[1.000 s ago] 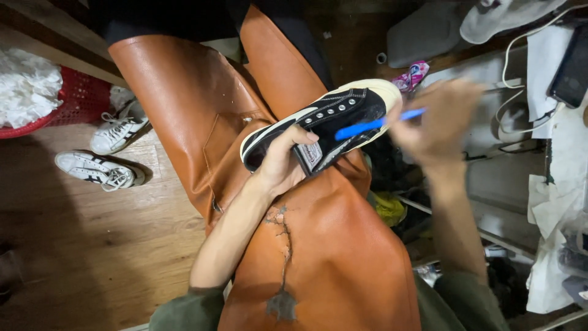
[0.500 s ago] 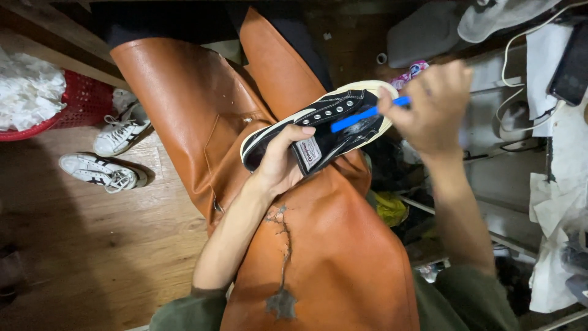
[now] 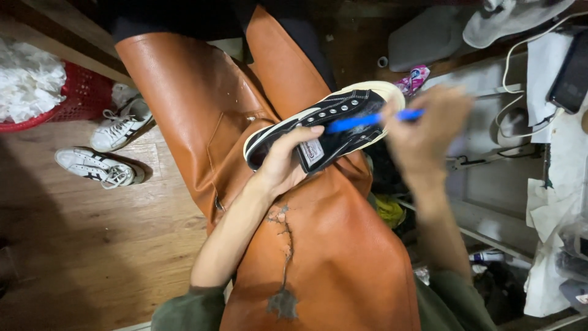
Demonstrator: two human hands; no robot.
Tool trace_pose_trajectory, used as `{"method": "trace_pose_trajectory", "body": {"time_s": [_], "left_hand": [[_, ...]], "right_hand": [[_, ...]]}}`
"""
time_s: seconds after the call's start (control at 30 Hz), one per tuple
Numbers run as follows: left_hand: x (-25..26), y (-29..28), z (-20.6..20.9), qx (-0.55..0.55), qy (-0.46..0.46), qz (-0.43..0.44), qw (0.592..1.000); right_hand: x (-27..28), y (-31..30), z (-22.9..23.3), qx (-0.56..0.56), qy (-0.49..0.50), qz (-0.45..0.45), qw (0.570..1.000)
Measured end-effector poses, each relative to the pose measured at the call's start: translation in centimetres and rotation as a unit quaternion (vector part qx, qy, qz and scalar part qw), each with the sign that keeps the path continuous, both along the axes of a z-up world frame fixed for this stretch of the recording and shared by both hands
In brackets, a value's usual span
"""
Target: The person cleans a black and white canvas sneaker by first wiping the interior with a white cloth, then scrubbing the exterior with a blue brush dipped in soapy water, and finally wiping the shoe with a cloth.
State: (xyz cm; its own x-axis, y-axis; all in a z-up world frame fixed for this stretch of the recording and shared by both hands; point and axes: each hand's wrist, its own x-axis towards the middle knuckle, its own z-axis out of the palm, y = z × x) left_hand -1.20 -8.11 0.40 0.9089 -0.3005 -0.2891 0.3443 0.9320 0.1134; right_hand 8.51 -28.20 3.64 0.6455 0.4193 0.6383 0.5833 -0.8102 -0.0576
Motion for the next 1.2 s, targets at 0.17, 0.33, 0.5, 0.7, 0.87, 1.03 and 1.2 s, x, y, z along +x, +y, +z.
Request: {"method": "trace_pose_trajectory", "body": {"time_s": [0.17,0.33,0.5,0.7,0.87,1.03,1.2], "left_hand": [[-0.1,0.5,3.4,0.015,0.034,0.063,0.997],[-0.4,0.4,3.8,0.029,0.017,0.053,0.998],[-0.4,0.2,3.4,0.021,0.017,0.063,0.998],[-0.4,0.3,0.6,-0.009,-0.013,0.035,0.999],[-0.7,0.7,1.0,-0.03,-0.028,0.062,0.997],[-1.0,0.7,-2.4,-0.086,-0.089,0.045,0.991],[-1.2,0.8,-0.1,-0.085,-0.076,0.063,0.991]], "right_hand": [[-0.2,-0.6,-1.1,-0.003,-0.013,0.117,0.993],[-0.2,-0.8,-0.3,-0.034,-0.023,0.163,0.986],[2.6,-2.4,-0.3,-0.088,-0.036,0.195,0.976],[0.6,-0.2,-0.2,-0.097,-0.038,0.252,0.962],[-2.3,2.1,-0.2,-0.078,-0.077,0.15,0.983],[-2.5,2.3,0.7,-0.058,-0.029,0.145,0.987],[-4.0,3.2,-0.3,-0.077,-0.091,0.096,0.988]]}}
